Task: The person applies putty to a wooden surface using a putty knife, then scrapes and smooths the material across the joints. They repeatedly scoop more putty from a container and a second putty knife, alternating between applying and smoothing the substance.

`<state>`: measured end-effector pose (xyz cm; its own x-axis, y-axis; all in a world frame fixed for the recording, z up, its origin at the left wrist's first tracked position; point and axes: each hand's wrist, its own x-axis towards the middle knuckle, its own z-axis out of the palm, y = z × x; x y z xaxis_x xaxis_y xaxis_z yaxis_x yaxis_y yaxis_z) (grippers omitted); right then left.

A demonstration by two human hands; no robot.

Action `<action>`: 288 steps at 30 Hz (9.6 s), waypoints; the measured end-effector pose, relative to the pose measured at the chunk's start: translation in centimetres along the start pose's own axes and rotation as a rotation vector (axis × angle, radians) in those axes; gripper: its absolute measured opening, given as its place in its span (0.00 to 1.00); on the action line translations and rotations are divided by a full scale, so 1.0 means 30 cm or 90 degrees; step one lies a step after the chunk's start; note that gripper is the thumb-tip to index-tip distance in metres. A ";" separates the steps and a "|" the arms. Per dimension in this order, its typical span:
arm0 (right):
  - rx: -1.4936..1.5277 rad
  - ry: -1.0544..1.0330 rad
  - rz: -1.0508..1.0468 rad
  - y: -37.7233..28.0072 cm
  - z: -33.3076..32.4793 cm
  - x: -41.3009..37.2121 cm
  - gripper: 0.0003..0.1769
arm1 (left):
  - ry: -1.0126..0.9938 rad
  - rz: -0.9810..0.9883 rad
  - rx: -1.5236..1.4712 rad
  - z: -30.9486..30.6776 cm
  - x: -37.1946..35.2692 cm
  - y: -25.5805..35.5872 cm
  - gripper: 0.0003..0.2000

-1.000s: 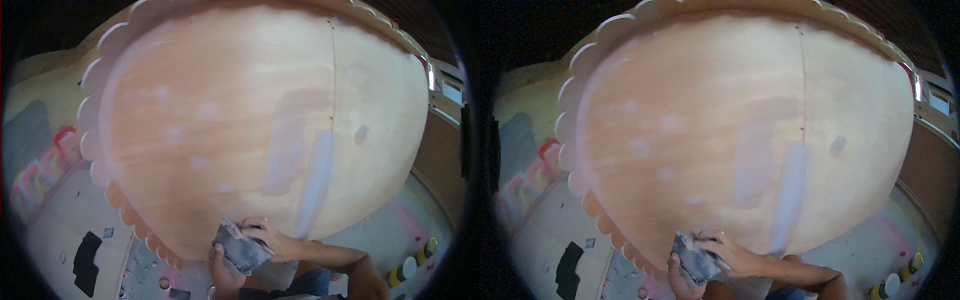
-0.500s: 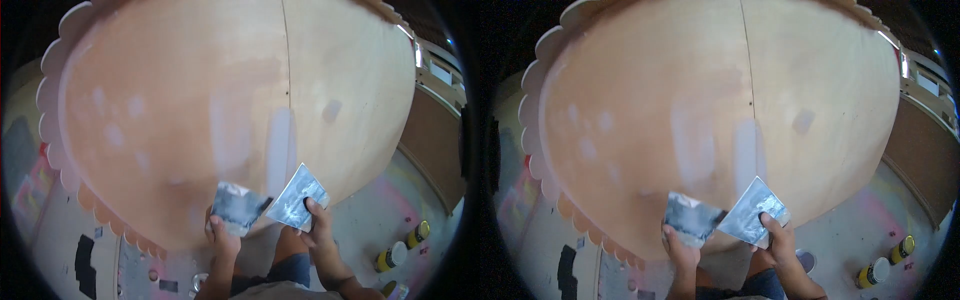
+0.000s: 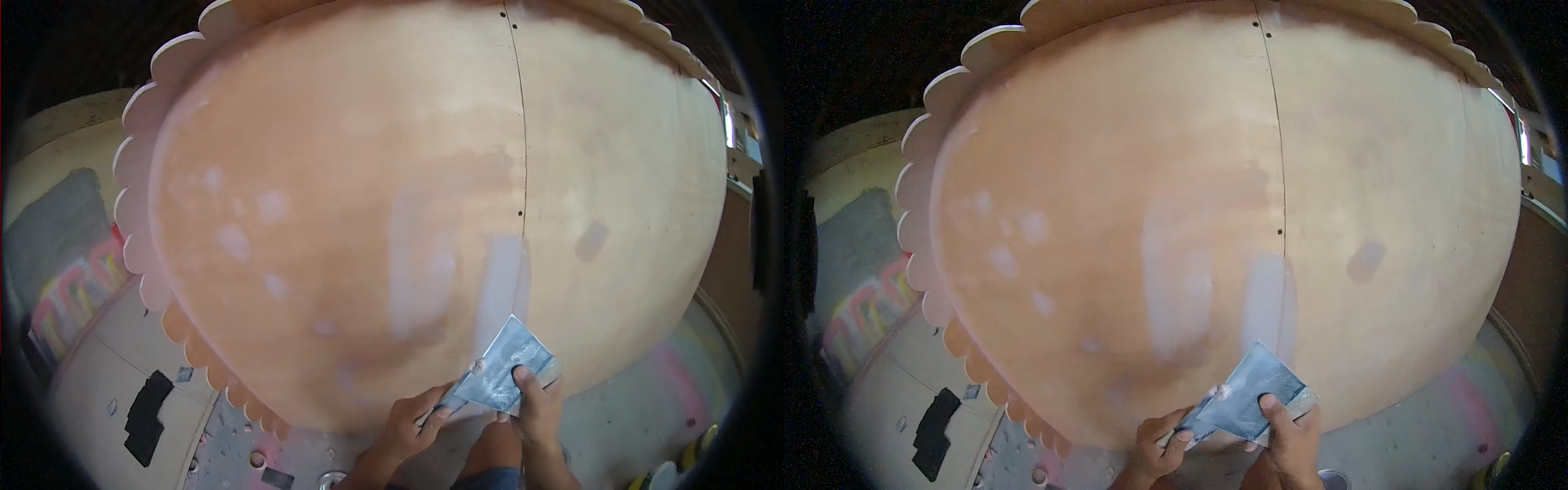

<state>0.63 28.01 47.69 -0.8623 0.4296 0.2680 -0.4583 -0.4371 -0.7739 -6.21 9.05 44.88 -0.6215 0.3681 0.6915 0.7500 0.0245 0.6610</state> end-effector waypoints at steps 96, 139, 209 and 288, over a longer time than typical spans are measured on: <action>-0.918 0.297 -0.543 -0.494 -0.930 0.649 0.23 | -0.291 -0.329 0.035 0.251 -0.321 -0.364 0.17; -0.963 0.300 -0.536 -0.215 -0.408 0.557 0.29 | -0.375 -0.486 0.054 0.312 -0.431 -0.384 0.20; -1.010 0.330 -0.609 -0.807 -1.229 0.786 0.18 | -0.402 -0.360 0.139 0.331 -0.548 -0.602 0.19; -1.002 0.334 -0.380 -0.567 -1.423 0.670 0.19 | -0.283 -0.447 0.019 0.477 -0.582 -0.613 0.20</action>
<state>0.28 77.83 41.73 -0.3706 0.5561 0.7439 0.2401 0.8311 -0.5017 -5.91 15.47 16.48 -0.8046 0.5904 -0.0633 0.2300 0.4081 0.8835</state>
